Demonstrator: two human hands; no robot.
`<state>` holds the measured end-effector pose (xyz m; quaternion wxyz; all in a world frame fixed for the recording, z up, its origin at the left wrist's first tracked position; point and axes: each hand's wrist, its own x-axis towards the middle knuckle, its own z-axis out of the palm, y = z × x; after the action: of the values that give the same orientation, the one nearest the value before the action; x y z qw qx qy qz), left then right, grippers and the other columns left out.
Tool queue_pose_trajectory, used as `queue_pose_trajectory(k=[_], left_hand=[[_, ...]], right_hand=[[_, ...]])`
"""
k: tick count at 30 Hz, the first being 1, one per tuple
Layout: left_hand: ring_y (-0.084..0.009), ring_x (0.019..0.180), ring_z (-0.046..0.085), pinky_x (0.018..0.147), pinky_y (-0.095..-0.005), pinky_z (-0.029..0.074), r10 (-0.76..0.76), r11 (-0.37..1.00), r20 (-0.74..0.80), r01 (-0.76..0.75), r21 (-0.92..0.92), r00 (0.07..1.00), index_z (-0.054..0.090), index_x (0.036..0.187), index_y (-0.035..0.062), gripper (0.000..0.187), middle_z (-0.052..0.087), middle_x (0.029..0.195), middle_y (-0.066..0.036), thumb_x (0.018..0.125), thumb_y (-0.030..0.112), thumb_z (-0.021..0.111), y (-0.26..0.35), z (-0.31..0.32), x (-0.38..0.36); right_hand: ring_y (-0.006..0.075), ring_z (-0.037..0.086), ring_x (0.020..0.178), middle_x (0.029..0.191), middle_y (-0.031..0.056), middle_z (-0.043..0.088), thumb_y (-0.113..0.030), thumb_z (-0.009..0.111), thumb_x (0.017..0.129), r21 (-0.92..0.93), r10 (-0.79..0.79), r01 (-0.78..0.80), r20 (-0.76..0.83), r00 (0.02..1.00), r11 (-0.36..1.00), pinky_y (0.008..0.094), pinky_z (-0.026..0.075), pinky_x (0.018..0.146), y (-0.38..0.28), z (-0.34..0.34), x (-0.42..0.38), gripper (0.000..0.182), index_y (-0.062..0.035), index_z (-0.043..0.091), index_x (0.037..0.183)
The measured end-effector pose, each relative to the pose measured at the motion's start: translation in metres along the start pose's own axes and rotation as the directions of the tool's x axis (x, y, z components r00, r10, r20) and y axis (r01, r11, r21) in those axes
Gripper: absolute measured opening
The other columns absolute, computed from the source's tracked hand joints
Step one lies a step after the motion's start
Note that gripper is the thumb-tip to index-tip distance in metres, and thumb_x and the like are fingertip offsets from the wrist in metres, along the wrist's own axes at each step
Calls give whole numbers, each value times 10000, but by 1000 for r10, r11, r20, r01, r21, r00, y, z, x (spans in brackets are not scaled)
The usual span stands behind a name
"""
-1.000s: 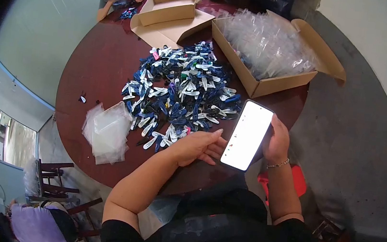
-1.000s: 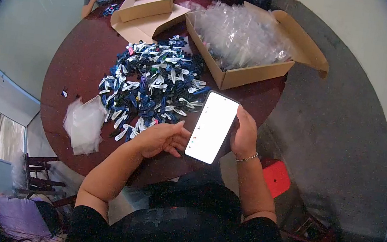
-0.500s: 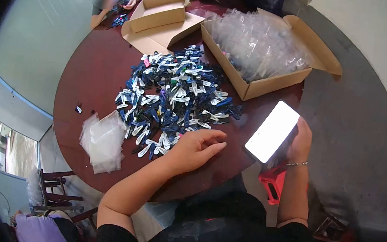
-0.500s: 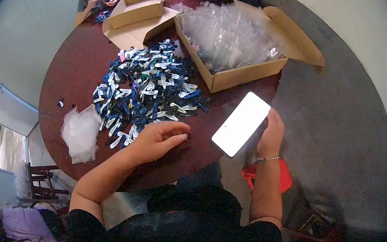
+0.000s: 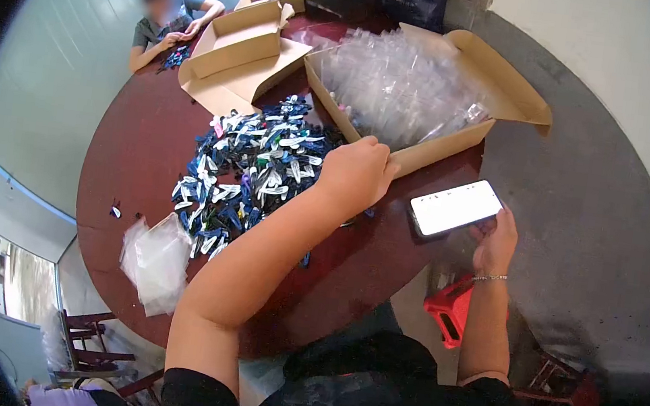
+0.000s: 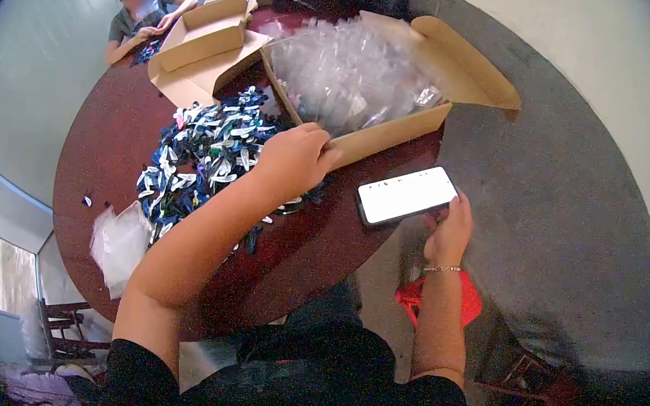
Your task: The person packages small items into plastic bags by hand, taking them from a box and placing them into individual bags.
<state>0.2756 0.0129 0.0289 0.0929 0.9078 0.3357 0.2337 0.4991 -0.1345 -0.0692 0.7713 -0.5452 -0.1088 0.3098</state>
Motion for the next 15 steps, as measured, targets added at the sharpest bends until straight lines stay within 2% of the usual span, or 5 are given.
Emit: queue_pose_trajectory(k=[2,5,10,13,15], left_hand=[[-347,764,632,679,-441,515,-2,997,-3,2,81,1000,634,784,38,250,626,849,-140,854,277,617,-2,4,8],[-355,757,630,686,-446,511,13,1000,-120,-10,27,993,636,733,33,270,628,796,-149,857,271,608,-2,-2,21],[-374,741,620,682,-457,489,20,999,-180,-25,-29,984,650,726,10,294,626,749,-181,848,276,619,3,-13,37],[-377,733,623,680,-461,491,21,998,-190,-33,-60,982,658,718,8,304,637,755,-190,840,284,625,8,-11,41],[-377,732,625,678,-462,493,-5,997,-180,-10,-78,984,663,718,8,308,639,756,-194,837,290,627,13,-7,40]], right_hand=[[132,608,713,963,34,620,-173,455,962,-6,-13,14,8,1000,1000,272,515,570,3,-1,1,229,-83,533,1157],[152,619,715,1009,58,609,-130,465,955,18,-10,10,24,1000,1000,273,544,589,6,7,4,252,-73,489,1199],[174,638,763,1020,73,612,-83,444,961,-2,4,-4,18,1000,1000,289,561,667,13,40,16,261,-79,474,1220],[212,611,939,1150,121,554,-22,414,956,28,-23,20,99,995,999,356,540,836,15,66,33,358,-61,415,1312],[200,587,973,1147,101,554,9,399,935,51,16,-24,161,987,998,338,519,827,15,83,55,393,-61,410,1321]])
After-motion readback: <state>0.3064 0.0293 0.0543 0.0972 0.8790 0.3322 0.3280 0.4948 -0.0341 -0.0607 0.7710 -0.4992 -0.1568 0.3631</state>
